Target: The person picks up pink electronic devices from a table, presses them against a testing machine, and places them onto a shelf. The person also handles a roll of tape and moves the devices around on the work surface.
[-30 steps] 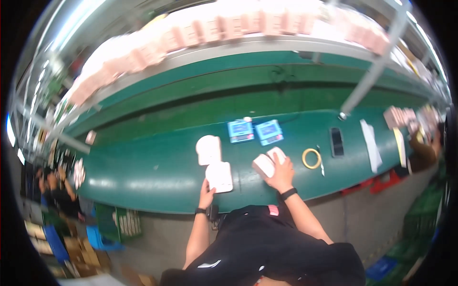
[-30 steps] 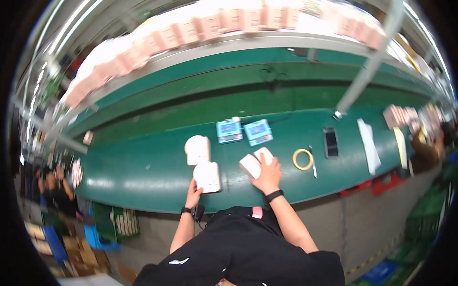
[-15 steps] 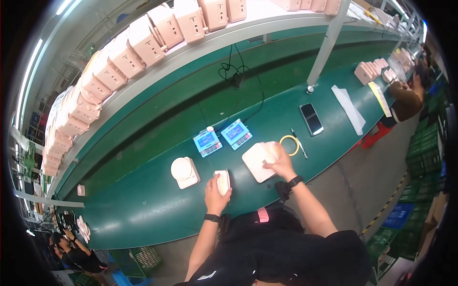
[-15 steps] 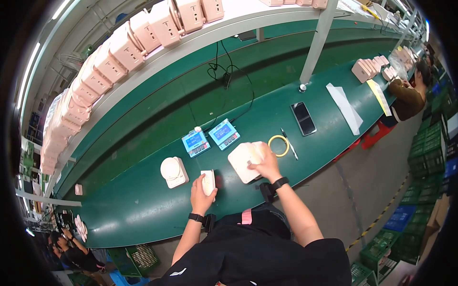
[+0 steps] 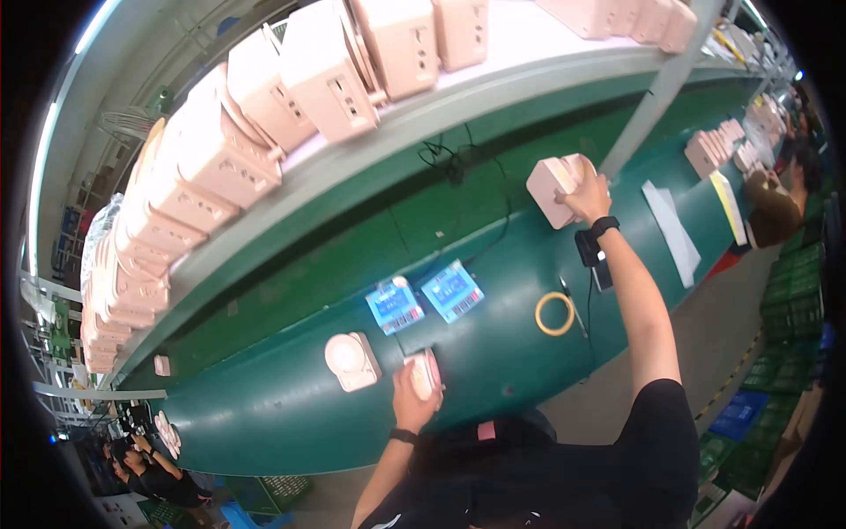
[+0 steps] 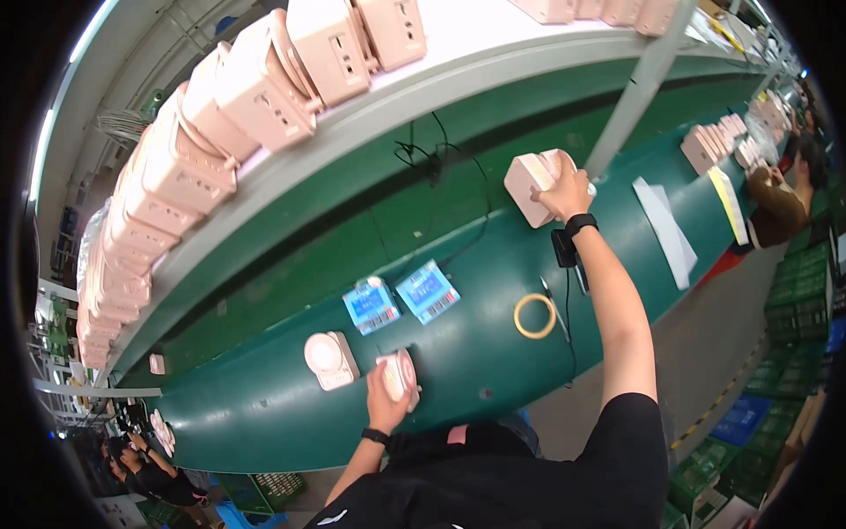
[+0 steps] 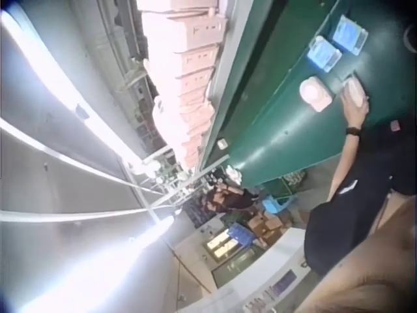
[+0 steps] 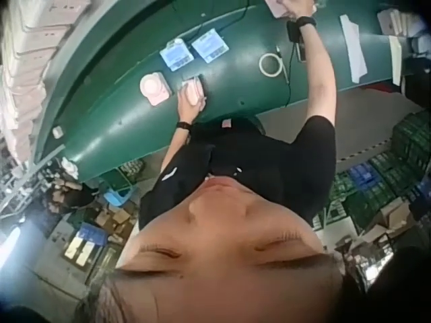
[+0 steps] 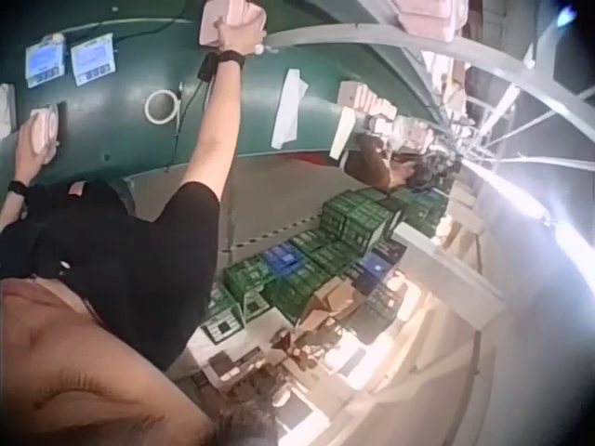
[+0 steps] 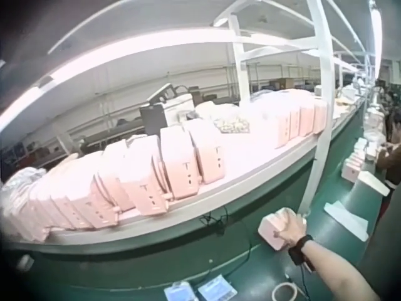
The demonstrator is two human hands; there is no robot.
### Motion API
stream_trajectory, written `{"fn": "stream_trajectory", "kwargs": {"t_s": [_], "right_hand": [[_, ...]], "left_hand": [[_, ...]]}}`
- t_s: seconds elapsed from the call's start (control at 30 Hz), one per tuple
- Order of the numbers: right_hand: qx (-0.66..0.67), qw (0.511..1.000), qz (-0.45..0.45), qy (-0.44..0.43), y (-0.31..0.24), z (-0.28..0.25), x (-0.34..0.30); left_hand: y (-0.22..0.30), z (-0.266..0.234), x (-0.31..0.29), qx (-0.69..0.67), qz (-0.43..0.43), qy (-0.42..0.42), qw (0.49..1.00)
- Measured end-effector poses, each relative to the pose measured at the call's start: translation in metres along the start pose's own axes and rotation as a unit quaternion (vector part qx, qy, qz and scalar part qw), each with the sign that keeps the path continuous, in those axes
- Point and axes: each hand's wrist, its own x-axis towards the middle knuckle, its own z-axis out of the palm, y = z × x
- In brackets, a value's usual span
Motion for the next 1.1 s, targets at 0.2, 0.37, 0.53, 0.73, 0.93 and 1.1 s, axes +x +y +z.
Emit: {"fn": "stream_trajectory", "kwargs": {"t_s": [0.2, 0.37, 0.53, 0.73, 0.93, 1.1], "right_hand": [[-0.055, 0.997, 0.062, -0.011, -0.048, 0.075, 0.079], [-0.092, 0.992, 0.089, -0.021, -0.042, 0.111, 0.095], [-0.152, 0.988, 0.025, -0.025, -0.014, 0.104, 0.087], [0.072, 0.978, -0.178, -0.084, -0.01, 0.061, -0.047], [0.187, 0.924, -0.143, -0.301, -0.041, 0.069, -0.276], [0.168, 0.958, -0.112, -0.206, -0.061, 0.061, -0.334]], "left_hand": [[-0.006, 0.0, 0.007, 0.032, -0.009, -0.028, 0.999], [0.005, -0.001, 0.015, 0.036, -0.024, -0.068, 0.997], [-0.004, 0.001, 0.014, -0.028, -0.002, -0.062, 0.998], [0.013, 0.007, 0.037, -0.091, 0.025, -0.09, 0.991], [0.031, 0.052, 0.033, -0.163, 0.063, -0.071, 0.982], [0.002, 0.009, 0.02, 0.054, 0.078, 0.083, 0.992]]}}
